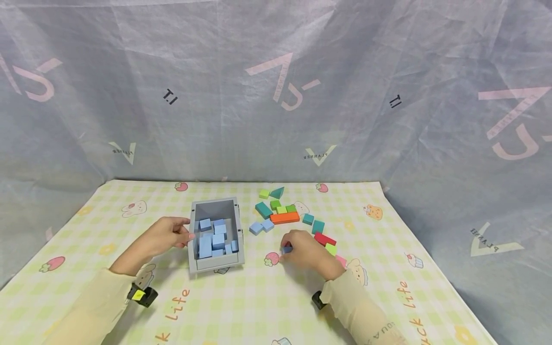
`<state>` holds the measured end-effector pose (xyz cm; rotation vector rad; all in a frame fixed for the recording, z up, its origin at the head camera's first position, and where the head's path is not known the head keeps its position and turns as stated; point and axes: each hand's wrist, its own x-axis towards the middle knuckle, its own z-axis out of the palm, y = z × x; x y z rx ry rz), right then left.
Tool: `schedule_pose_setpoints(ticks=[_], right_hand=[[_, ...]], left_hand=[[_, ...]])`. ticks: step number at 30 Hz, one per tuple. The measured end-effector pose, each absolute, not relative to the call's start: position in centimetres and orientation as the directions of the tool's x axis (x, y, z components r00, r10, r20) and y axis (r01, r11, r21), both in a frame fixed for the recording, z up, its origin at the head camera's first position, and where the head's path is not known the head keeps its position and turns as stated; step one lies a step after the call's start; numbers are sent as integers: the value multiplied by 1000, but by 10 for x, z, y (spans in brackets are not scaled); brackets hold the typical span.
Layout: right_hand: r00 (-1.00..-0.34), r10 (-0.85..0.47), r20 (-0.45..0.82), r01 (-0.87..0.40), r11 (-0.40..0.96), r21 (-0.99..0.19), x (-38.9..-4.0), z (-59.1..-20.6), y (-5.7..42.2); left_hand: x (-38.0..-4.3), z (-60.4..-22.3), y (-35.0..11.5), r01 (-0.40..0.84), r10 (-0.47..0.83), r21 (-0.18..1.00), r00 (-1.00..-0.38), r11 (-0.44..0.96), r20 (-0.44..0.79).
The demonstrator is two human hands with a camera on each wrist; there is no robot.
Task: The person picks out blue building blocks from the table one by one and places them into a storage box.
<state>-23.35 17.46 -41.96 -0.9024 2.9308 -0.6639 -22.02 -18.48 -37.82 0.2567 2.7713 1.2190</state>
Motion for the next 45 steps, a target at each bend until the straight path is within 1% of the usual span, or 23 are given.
schedule_pose_setpoints(ticks=[6,11,16,22,27,29,32,36,45], right_hand=[[-872,-467,145,-483,776,-406,-241,-412,183],[-875,-431,218,-483,764,-428,-244,-400,182],[-851,-425,308,-524,731,-438,-245,-387,169],[-813,-421,403,-580,649,-492,-241,-372,143],[-766,-455,454,-640,608,-470,-238,-367,117],[-746,-478,464,-663,599,-450,-236,-366,107],[-734,-510,450,-679,585,-444,-234,-366,91],[-737,-538,409,-676,571,-467,-230,-371,75],[-724,-578,377,-689,574,-443,-228,-382,61]], left_hand=[[-221,-377,-185,113,196,740,-980,663,-25],[-222,-378,-185,126,203,729,-979,673,-17],[-221,-378,-186,138,214,731,-977,669,-11],[-221,-378,-185,138,212,739,-977,660,-7],[-220,-378,-185,133,213,751,-977,646,-10],[-220,-379,-185,127,212,756,-977,642,-15],[-220,-380,-186,125,213,762,-977,636,-17],[-220,-383,-186,134,220,769,-975,625,-9],[-221,-383,-186,163,225,745,-974,647,17]])
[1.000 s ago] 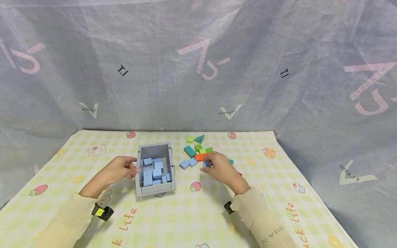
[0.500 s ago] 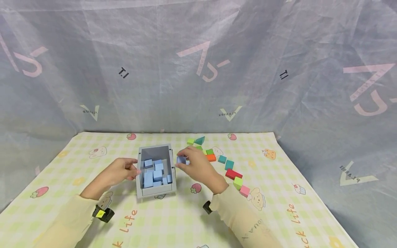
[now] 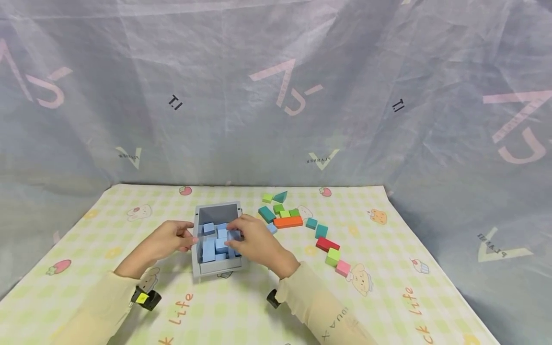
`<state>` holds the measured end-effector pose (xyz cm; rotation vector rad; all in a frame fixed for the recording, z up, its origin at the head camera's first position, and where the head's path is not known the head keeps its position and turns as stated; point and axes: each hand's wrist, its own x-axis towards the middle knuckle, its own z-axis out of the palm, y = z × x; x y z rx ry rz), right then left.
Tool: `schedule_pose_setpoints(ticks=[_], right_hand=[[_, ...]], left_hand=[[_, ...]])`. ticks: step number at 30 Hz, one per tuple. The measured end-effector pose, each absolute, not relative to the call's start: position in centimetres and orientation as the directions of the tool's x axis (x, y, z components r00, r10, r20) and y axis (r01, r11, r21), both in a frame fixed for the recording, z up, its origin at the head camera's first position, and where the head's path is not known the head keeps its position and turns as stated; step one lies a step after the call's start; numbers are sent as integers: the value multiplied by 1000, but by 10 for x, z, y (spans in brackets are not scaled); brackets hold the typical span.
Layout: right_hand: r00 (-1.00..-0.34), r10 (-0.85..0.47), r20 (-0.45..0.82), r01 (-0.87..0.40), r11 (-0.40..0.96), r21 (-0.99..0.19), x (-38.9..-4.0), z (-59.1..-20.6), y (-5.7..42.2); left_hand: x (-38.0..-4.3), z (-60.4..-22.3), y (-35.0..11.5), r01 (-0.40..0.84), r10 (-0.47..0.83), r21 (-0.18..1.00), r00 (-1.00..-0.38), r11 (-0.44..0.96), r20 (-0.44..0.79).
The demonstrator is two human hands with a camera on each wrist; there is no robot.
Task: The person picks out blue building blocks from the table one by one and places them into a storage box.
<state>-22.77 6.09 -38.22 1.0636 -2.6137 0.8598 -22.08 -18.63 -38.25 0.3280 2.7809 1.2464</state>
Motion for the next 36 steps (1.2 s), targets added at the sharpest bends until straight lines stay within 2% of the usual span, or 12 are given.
schedule_pose_setpoints(ticks=[12,36], right_hand=[[-720,-597,354,-691,568,-448,-226,-383,59],[-696,-590,409,-715,517,-471,-228,-376,67]], left_hand=[[-220,-381,-187,169,231,749,-973,640,22],[-220,-381,-187,160,236,756,-972,635,8]])
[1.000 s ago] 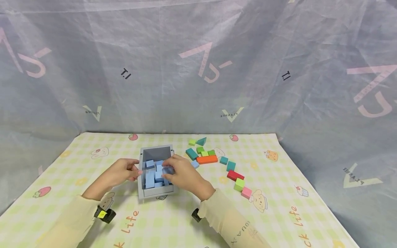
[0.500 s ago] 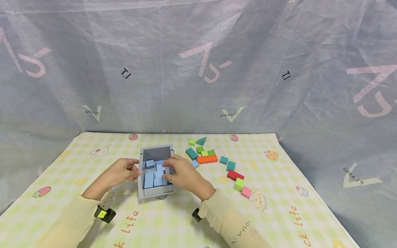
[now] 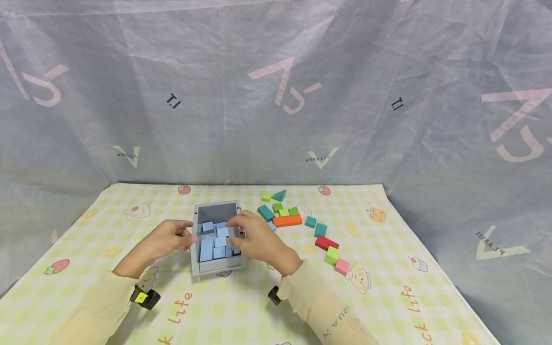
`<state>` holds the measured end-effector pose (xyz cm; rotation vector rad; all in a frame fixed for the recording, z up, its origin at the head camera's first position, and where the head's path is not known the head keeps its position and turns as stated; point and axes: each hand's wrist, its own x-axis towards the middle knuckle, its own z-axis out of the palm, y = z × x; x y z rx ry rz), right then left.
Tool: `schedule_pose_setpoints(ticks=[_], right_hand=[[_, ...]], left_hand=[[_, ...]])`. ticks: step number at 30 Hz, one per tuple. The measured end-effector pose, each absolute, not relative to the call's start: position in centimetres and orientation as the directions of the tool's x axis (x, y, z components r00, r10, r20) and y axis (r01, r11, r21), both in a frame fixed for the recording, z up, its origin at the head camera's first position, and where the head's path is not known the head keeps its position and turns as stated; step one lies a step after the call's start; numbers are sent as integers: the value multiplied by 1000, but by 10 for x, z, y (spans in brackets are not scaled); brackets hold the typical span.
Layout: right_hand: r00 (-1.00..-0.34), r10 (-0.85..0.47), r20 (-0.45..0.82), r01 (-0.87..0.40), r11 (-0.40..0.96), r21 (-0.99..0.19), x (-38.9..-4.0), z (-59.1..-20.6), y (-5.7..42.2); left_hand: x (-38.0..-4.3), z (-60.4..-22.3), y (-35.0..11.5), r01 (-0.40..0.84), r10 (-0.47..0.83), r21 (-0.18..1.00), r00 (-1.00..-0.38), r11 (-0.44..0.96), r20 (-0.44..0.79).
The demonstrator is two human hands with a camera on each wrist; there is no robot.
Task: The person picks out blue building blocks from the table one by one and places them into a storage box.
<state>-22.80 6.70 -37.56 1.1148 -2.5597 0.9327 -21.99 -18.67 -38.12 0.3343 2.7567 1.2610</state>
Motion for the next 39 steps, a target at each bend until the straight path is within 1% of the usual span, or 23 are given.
schedule_pose_setpoints(ticks=[5,9,15,19,25,33,39], right_hand=[[-707,-540,456,-705,497,-506,-235,-369,77],[-722,-491,488,-692,514,-507,-244,-367,87],[-771,-426,474,-636,554,-537,-255,-367,101],[-790,-396,467,-611,562,-557,-263,-370,109],[-842,-349,411,-539,579,-612,-277,-381,121],[-901,-313,300,-433,670,-603,-288,-399,131],[-909,-325,260,-416,695,-586,-296,-419,129]], left_hand=[[-220,-380,-187,152,232,756,-973,637,0],[-220,-380,-187,147,225,754,-974,640,-2],[-220,-379,-188,146,224,752,-975,643,-2],[-221,-379,-188,148,225,750,-974,645,-2],[-221,-378,-188,155,232,740,-973,654,-1],[-220,-378,-187,165,242,745,-970,646,5],[-219,-378,-187,160,238,763,-971,626,9]])
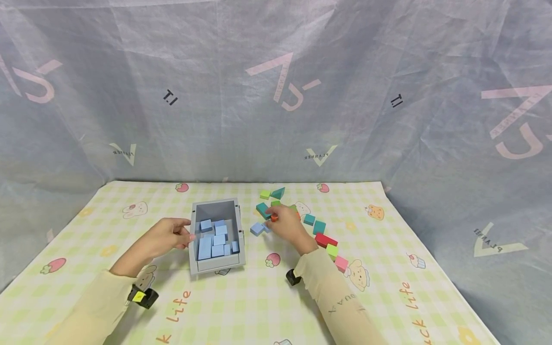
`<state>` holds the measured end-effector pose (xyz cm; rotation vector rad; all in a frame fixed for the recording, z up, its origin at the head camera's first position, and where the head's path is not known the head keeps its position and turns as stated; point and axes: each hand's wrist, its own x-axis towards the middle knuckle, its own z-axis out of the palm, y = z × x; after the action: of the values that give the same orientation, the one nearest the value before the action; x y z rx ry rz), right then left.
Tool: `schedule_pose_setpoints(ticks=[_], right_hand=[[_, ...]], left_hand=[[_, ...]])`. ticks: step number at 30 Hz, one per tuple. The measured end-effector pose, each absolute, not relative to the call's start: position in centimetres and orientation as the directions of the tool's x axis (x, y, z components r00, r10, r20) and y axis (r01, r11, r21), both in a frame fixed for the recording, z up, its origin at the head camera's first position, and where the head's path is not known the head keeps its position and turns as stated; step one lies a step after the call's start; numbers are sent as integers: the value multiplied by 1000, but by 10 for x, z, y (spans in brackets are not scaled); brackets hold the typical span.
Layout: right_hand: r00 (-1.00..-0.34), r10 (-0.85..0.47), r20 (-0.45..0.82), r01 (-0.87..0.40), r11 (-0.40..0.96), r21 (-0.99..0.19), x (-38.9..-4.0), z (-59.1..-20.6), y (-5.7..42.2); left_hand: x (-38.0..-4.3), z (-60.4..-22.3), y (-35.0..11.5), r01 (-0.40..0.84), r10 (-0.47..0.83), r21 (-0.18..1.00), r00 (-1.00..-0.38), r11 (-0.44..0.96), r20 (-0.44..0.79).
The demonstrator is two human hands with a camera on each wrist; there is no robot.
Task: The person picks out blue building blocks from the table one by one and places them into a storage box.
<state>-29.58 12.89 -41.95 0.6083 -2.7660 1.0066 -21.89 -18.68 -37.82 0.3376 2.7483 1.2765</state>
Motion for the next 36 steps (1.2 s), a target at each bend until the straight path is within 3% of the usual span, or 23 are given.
schedule_pose_setpoints(ticks=[21,36], right_hand=[[-910,-407,76,-396,801,-450,-293,-431,117],[-919,-389,63,-372,803,-465,-293,-432,120]], left_hand=[[-218,-379,-187,139,221,772,-975,620,-2],[-219,-379,-186,140,218,759,-976,635,-2]])
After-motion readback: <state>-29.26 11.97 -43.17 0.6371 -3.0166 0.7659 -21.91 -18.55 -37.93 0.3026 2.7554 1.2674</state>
